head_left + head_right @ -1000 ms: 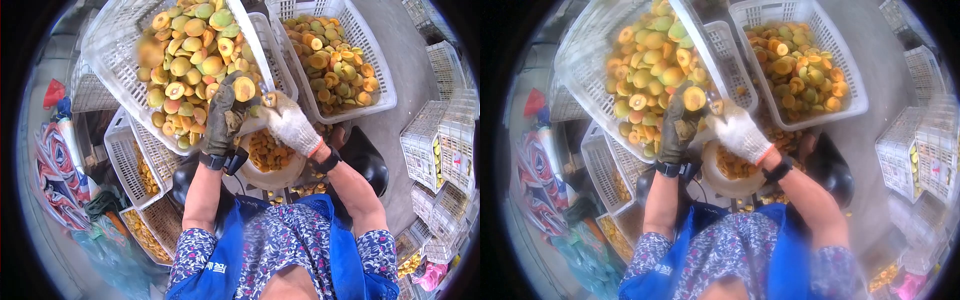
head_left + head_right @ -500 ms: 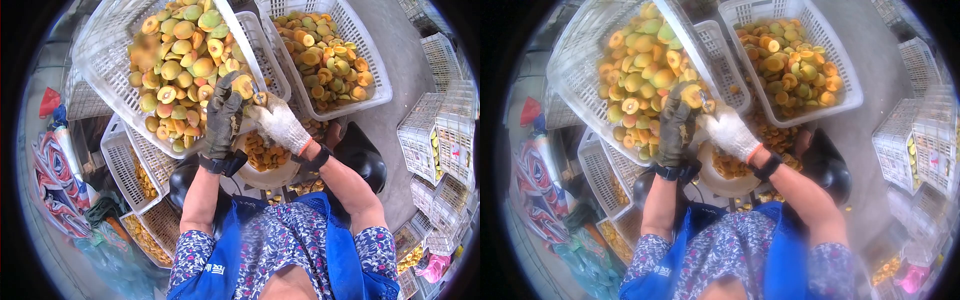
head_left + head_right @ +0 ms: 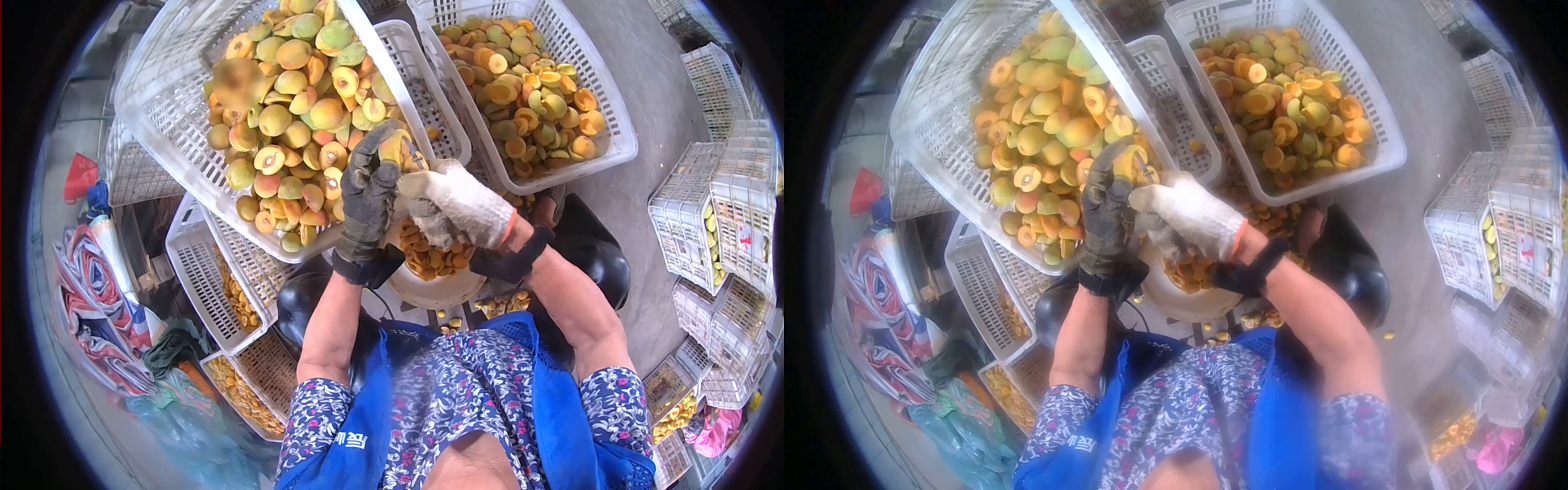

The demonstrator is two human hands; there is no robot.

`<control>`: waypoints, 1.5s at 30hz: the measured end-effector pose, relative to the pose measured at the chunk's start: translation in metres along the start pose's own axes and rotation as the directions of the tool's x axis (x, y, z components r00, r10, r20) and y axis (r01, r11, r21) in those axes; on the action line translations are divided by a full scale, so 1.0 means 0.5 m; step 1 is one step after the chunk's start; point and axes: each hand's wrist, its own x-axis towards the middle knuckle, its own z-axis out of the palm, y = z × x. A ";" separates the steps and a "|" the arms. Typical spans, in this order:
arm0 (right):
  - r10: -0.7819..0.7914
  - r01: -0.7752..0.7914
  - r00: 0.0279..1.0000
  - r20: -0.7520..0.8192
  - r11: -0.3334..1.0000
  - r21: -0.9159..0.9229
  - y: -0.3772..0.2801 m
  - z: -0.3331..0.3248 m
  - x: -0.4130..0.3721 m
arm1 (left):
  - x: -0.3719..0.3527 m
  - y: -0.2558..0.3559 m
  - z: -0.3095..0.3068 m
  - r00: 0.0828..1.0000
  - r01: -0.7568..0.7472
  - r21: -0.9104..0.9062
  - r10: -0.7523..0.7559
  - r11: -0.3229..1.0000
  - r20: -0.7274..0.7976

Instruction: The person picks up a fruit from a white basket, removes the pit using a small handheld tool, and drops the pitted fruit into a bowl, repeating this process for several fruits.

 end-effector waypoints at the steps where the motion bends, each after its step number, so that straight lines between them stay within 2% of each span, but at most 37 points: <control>1: 0.024 -0.039 0.996 0.081 0.981 0.188 0.001 -0.002 -0.001 | 0.000 -0.003 -0.002 1.000 0.001 0.000 -0.001 1.000 0.001; 2: 0.030 -0.089 0.986 0.164 0.926 0.368 0.003 -0.004 -0.002 | 0.000 -0.004 -0.005 1.000 -0.001 0.016 0.000 1.000 0.003; 4: 0.035 -0.092 0.987 0.155 0.922 0.376 0.004 -0.009 -0.004 | 0.005 -0.001 -0.011 1.000 -0.004 0.029 0.004 1.000 0.017; 6: 0.042 -0.052 0.997 0.072 0.988 0.149 -0.009 -0.012 -0.011 | 0.012 0.014 -0.015 0.980 0.154 -0.108 -0.138 0.982 0.145; 7: 0.036 -0.046 0.997 0.074 0.989 0.144 -0.004 -0.010 -0.002 | 0.016 0.023 -0.013 0.981 0.146 -0.107 -0.130 0.983 0.145; 8: -0.172 0.171 0.985 0.007 0.973 -0.158 0.016 -0.007 0.015 | 0.021 0.045 -0.005 0.982 0.097 -0.055 -0.087 0.994 0.168; 9: -0.380 0.341 0.925 0.004 0.826 -0.449 0.039 -0.006 0.030 | 0.023 0.056 -0.001 0.980 0.050 -0.003 -0.048 0.999 0.192; 10: -0.377 0.340 0.926 0.005 0.829 -0.445 0.062 -0.006 0.040 | 0.021 0.052 -0.001 0.980 0.054 0.000 -0.053 0.999 0.189; 12: -0.531 0.362 0.847 -0.011 0.591 -0.721 0.101 -0.003 0.054 | 0.017 0.048 0.012 0.946 0.323 -0.343 -0.315 0.882 0.082; 13: -0.606 0.448 0.756 0.249 0.200 -0.872 0.113 -0.014 0.056 | 0.007 0.054 0.021 0.964 0.264 -0.066 -0.266 0.962 -0.025; 14: -0.599 0.449 0.759 0.254 0.200 -0.871 0.115 -0.008 0.053 | 0.004 0.046 0.014 0.963 0.264 -0.071 -0.267 0.962 -0.032; 16: -0.582 0.471 0.795 0.169 0.418 -0.776 0.114 0.008 0.045 | 0.002 0.020 -0.005 0.922 0.376 -0.163 -0.386 0.912 -0.037; 17: -0.578 0.475 0.797 0.177 0.418 -0.774 0.098 0.016 0.039 | -0.001 0.016 -0.010 0.916 0.387 -0.185 -0.400 0.903 -0.034; 18: -0.321 0.289 0.945 0.065 0.726 -0.624 0.074 0.025 0.029 | -0.006 0.018 -0.009 0.916 0.386 -0.189 -0.400 0.903 -0.042; 19: -0.010 0.019 1.000 0.023 0.911 -0.412 0.062 0.029 0.024 | -0.010 0.023 -0.005 0.909 0.380 -0.210 -0.406 0.901 -0.094; 20: -0.007 0.016 1.000 0.024 0.912 -0.411 0.068 0.031 0.027 | -0.013 0.026 -0.003 0.899 0.376 -0.228 -0.413 0.898 -0.143; 22: -0.333 0.303 0.940 0.079 0.704 -0.643 0.098 0.027 0.042 | -0.009 0.015 -0.015 0.905 0.378 -0.169 -0.402 0.910 -0.138; 23: -0.469 0.454 0.841 0.270 0.339 -0.824 0.108 0.027 0.053 | -0.008 0.013 -0.018 0.912 0.375 -0.110 -0.387 0.920 -0.132; 24: -0.464 0.453 0.843 0.270 0.343 -0.823 0.114 0.016 0.053 | -0.013 0.014 -0.020 0.910 0.379 -0.112 -0.392 0.919 -0.135; 26: -0.233 0.376 0.926 0.296 0.510 -0.774 0.089 0.006 0.041 | -0.020 0.024 -0.022 0.947 0.316 0.011 -0.315 0.949 -0.069; 27: -0.051 0.168 0.983 0.174 0.623 -0.764 0.059 0.009 0.034 | -0.020 0.023 -0.028 0.947 0.316 0.012 -0.315 0.949 -0.069; 28: -0.052 0.166 0.984 0.172 0.626 -0.762 0.082 0.006 0.042 | -0.022 0.018 -0.036 0.951 0.307 0.048 -0.305 0.950 -0.040; 30: -0.449 0.456 0.849 0.277 0.362 -0.813 0.118 0.015 0.053 | -0.025 0.007 -0.041 0.955 0.297 0.080 -0.297 0.952 -0.013; 31: -0.362 0.347 0.911 0.198 0.413 -0.842 0.130 0.011 0.047 | -0.026 0.004 -0.043 0.969 0.236 0.191 -0.245 0.953 0.024; 32: -0.364 0.347 0.911 0.195 0.418 -0.840 0.106 0.019 0.038 | -0.027 0.002 -0.045 0.977 0.171 0.300 -0.200 0.938 0.070; 33: -0.183 0.224 0.972 0.149 0.518 -0.825 0.078 0.024 0.028 | -0.028 0.004 -0.048 0.976 0.173 0.300 -0.203 0.938 0.074; 34: 0.011 0.085 0.994 0.113 0.588 -0.804 0.064 0.025 0.023 | -0.031 0.007 -0.050 0.959 0.247 0.277 -0.276 0.929 0.068; 35: 0.012 0.084 0.994 0.112 0.587 -0.805 0.064 0.023 0.020 | -0.033 0.011 -0.051 0.936 0.321 0.253 -0.346 0.913 0.063; 36: 0.073 0.021 0.989 0.127 0.788 -0.616 0.066 0.022 0.016 | -0.035 0.016 -0.051 0.936 0.322 0.251 -0.347 0.913 0.062; 37: 0.128 -0.059 0.979 0.159 0.924 -0.379 0.068 0.022 0.013 | -0.038 0.023 -0.052 0.931 0.353 0.141 -0.362 0.925 0.041; 38: 0.128 -0.059 0.979 0.160 0.924 -0.377 0.075 0.022 0.017 | -0.038 0.027 -0.052 0.926 0.375 0.032 -0.376 0.926 0.026; 40: 0.081 -0.048 0.979 0.185 0.983 -0.176 0.105 0.018 0.030 | -0.039 0.028 -0.052 0.933 0.360 -0.017 -0.360 0.933 0.015; 41: 0.028 0.037 0.983 0.184 0.940 -0.340 0.112 0.018 0.044 | -0.039 0.029 -0.052 0.939 0.342 -0.066 -0.343 0.937 0.002; 42: 0.027 0.038 0.982 0.185 0.940 -0.338 0.134 0.012 0.060 | -0.038 0.018 -0.057 0.939 0.343 -0.064 -0.344 0.937 0.001; 43: -0.152 0.234 0.972 0.181 0.715 -0.658 0.163 0.006 0.076 | -0.040 -0.005 -0.066 0.965 0.252 0.107 -0.258 0.962 0.046; 44: -0.315 0.347 0.918 0.240 0.350 -0.870 0.156 0.015 0.074 | -0.040 -0.014 -0.064 0.978 0.144 0.269 -0.178 0.952 0.108; 45: -0.262 0.332 0.930 0.258 0.296 -0.895 0.148 0.015 0.065 | -0.053 -0.021 -0.059 0.969 0.221 0.208 -0.238 0.953 0.061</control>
